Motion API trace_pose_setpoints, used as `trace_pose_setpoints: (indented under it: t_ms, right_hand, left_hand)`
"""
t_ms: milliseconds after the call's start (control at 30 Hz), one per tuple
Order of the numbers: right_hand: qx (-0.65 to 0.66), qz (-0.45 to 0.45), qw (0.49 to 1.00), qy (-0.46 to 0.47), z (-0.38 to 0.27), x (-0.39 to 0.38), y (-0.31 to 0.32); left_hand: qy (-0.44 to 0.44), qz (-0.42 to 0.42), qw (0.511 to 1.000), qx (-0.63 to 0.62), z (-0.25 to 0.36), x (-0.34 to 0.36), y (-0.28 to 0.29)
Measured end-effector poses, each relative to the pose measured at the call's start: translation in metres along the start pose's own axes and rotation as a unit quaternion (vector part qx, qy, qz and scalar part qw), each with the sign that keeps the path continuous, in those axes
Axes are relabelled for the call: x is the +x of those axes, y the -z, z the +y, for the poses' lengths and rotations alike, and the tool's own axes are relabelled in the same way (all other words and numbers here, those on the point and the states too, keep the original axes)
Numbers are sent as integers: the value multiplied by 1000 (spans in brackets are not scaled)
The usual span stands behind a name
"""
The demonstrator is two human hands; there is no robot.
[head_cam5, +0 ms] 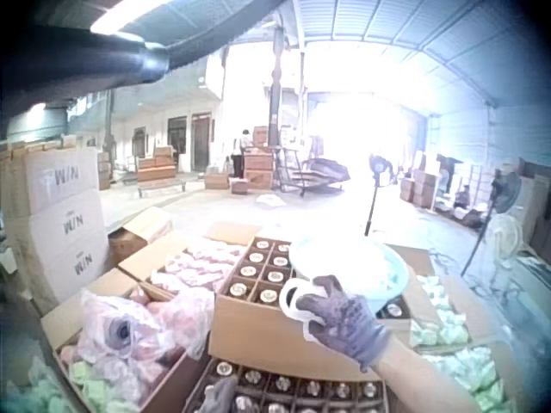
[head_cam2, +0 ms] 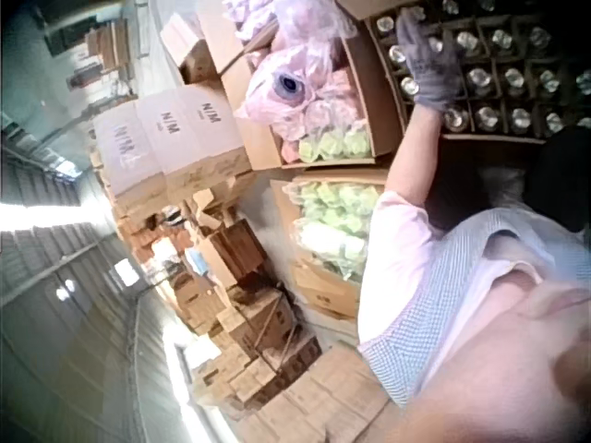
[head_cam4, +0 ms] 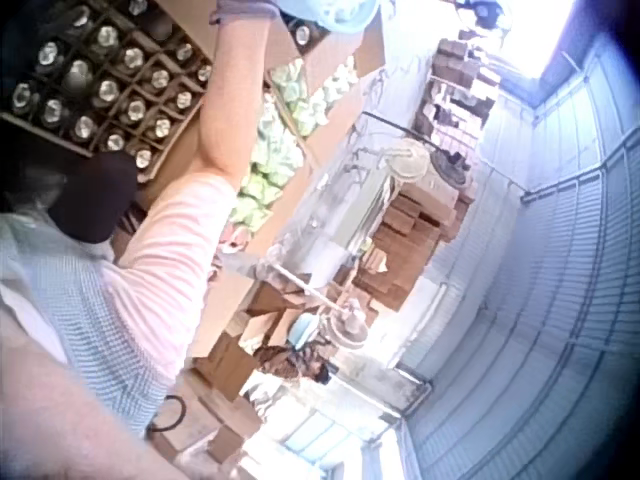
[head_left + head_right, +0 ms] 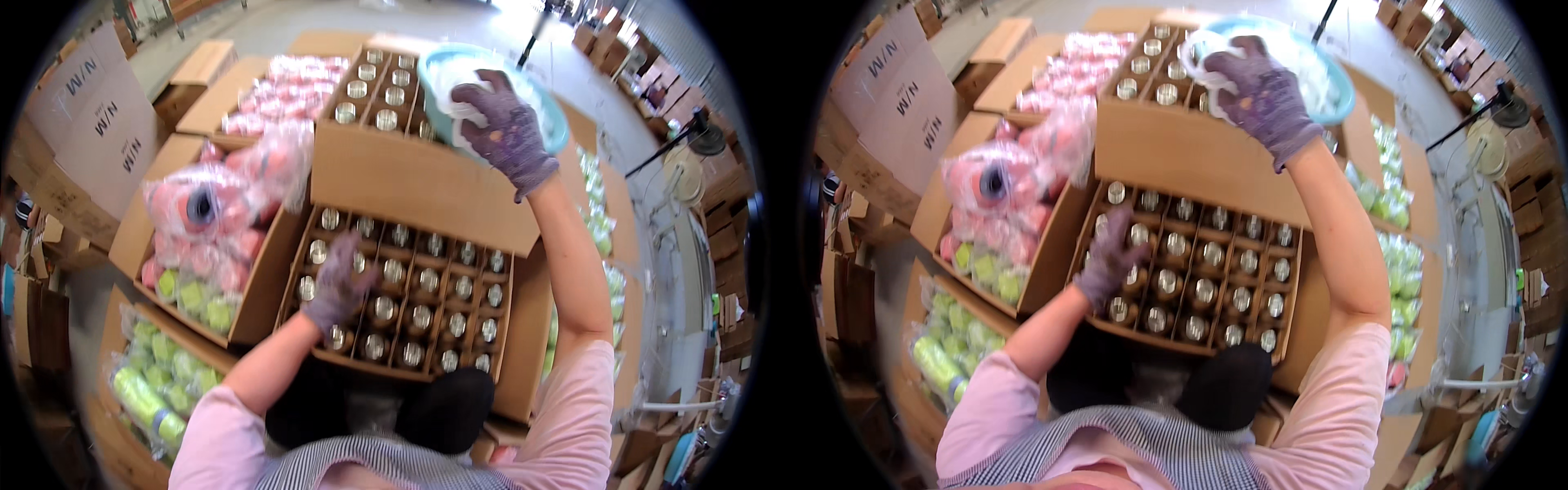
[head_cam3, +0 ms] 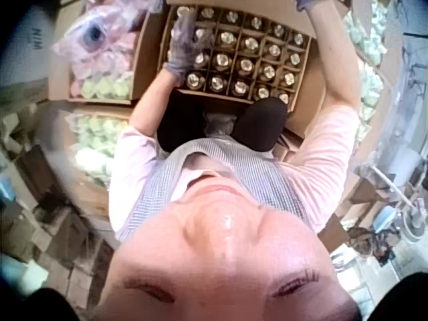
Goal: The person sits on the floor in a warehouse and places white plastic rings onto the tops of small jars arranged in a cardboard box. They handle the rings and jars by hand, working through the grid of jars in the box.
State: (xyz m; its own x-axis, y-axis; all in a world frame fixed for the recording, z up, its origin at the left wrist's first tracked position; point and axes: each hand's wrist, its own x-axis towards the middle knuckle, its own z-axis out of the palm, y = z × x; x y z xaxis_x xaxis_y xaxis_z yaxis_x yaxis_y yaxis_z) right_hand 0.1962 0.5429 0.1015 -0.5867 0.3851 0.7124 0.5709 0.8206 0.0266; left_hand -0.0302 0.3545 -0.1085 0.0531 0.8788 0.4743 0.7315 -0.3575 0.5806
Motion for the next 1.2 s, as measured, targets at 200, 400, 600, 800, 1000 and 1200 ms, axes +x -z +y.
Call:
trace_pose_setpoints:
  t_ms: [200, 400, 600, 800, 1000, 1200]
  right_hand:
    - [-2, -339, 940, -30, -82, -163, -85]
    - [20, -511, 853, -105, -110, -247, -162]
    - [16, -488, 868, -91, -107, -303, -170]
    - [110, -365, 917, -121, -102, -314, -170]
    - [93, -394, 908, -103, -100, -322, -166]
    - [124, -307, 934, -134, -102, -342, -175]
  left_hand:
    - [-113, -50, 992, 8, 27, 20, 4]
    - [-164, -209, 963, -46, -52, -15, -86]
    - [-128, -218, 963, -94, -75, -38, -114]
    - [-11, -120, 983, -140, -88, -31, -101]
    - [414, -48, 845, -337, -177, 12, -82]
    - [441, 13, 868, -228, -234, 49, -98]
